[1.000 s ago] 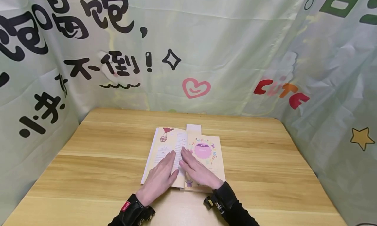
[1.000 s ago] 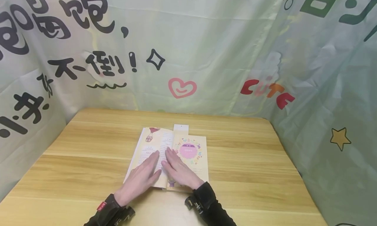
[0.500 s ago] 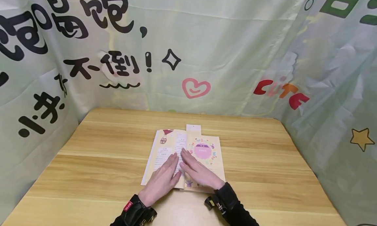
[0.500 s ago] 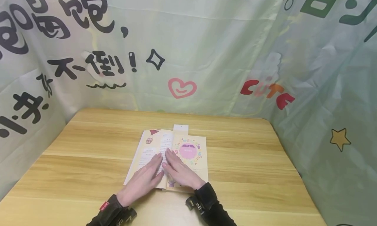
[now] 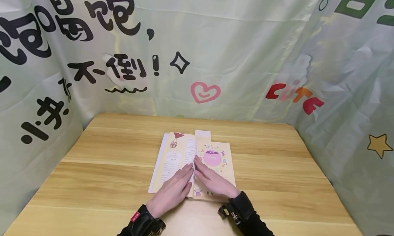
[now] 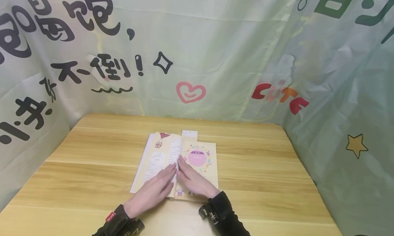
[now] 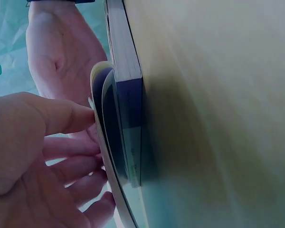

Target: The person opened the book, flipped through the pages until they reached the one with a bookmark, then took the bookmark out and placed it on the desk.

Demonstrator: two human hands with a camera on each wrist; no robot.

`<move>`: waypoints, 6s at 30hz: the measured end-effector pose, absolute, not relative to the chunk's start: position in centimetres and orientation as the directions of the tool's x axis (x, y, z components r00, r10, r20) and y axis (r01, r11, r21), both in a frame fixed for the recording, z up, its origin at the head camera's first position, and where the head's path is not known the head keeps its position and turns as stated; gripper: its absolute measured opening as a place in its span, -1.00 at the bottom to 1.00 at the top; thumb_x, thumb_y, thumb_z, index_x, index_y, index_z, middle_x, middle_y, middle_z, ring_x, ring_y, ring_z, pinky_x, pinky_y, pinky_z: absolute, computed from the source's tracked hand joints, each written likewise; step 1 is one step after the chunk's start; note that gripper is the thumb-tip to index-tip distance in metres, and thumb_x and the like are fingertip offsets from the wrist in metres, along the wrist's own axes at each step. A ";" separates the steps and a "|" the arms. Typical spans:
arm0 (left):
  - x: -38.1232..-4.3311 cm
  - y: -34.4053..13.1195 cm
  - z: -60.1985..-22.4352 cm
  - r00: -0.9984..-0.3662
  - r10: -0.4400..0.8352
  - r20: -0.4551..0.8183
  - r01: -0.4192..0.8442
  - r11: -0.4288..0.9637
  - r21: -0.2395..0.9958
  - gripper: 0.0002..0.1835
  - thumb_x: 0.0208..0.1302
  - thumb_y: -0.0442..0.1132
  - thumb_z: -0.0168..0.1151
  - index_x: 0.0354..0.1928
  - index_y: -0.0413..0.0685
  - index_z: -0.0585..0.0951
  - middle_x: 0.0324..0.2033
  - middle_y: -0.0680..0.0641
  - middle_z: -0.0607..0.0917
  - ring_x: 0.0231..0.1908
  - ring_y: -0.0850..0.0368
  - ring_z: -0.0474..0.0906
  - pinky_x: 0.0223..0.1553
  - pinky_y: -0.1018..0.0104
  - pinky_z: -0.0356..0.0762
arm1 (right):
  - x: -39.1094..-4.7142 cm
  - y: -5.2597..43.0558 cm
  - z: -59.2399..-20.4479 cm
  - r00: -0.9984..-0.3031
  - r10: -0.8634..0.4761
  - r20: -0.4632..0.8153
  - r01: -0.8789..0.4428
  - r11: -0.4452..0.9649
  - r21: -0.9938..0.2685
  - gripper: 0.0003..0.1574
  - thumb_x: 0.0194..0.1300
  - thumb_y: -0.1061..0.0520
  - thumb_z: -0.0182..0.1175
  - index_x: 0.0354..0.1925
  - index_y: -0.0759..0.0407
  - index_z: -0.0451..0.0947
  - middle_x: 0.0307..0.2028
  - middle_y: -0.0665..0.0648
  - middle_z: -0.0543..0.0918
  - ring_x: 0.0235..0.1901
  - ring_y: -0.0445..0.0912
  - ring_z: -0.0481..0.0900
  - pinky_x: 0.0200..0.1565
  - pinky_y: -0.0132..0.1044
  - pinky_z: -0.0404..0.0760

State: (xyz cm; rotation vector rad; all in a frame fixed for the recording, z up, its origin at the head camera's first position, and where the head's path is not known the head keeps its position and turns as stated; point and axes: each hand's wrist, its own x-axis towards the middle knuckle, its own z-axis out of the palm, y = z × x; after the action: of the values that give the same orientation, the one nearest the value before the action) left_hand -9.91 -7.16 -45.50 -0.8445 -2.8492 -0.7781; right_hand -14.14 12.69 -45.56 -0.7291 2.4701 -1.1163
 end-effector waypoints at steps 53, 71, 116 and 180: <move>-9.2 -5.6 -45.5 -0.835 0.545 0.080 0.541 0.785 0.301 -0.23 0.10 0.11 0.48 0.29 -0.17 0.56 0.47 -0.18 0.39 0.49 -0.09 0.29 0.51 -0.02 0.29 | -11.9 20.4 -44.4 -0.733 -0.668 -0.131 -0.487 0.649 -0.584 0.17 -0.04 0.02 0.56 0.46 0.29 0.29 0.57 0.25 0.14 0.56 0.26 0.04 0.49 0.32 0.07; -9.4 -5.5 -45.7 -0.839 0.538 0.078 0.535 0.791 0.298 -0.28 0.12 0.12 0.45 0.27 -0.10 0.59 0.45 -0.17 0.41 0.48 -0.09 0.31 0.49 -0.03 0.32 | -12.1 21.4 -43.7 -0.715 -0.676 -0.178 -0.443 0.635 -0.633 -0.15 0.11 0.05 0.49 0.34 0.18 0.48 0.52 0.14 0.31 0.54 0.21 0.14 0.49 0.31 0.09; -8.9 -5.0 -45.1 -0.857 0.512 0.055 0.498 0.796 0.343 -0.26 0.10 0.11 0.47 0.28 -0.11 0.58 0.47 -0.18 0.38 0.50 -0.12 0.26 0.52 -0.09 0.24 | -12.7 23.4 -42.7 -0.759 -0.651 -0.025 -0.476 0.580 -0.661 -0.30 0.11 0.59 -0.01 0.15 0.21 0.65 0.24 0.28 0.62 0.38 0.32 0.39 0.45 0.36 -0.04; -9.4 -5.0 -44.5 -0.803 0.276 0.528 0.549 0.685 0.478 -0.16 0.21 -0.25 0.40 0.51 -0.11 0.26 0.37 -0.16 0.52 0.09 -0.03 0.66 0.03 0.15 0.74 | -13.3 13.2 -43.8 -0.934 -0.351 0.062 -0.206 0.388 -0.898 -0.20 0.64 -0.09 -0.20 0.63 -0.04 -0.27 0.63 0.06 -0.14 0.61 -0.02 -0.13 0.60 0.10 -0.07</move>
State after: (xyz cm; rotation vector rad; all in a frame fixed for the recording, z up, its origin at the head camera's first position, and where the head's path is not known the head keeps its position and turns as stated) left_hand -9.45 -5.00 -44.51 -0.6419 -2.4807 -0.8958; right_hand -13.28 13.23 -43.80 -0.5047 2.4996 -1.5869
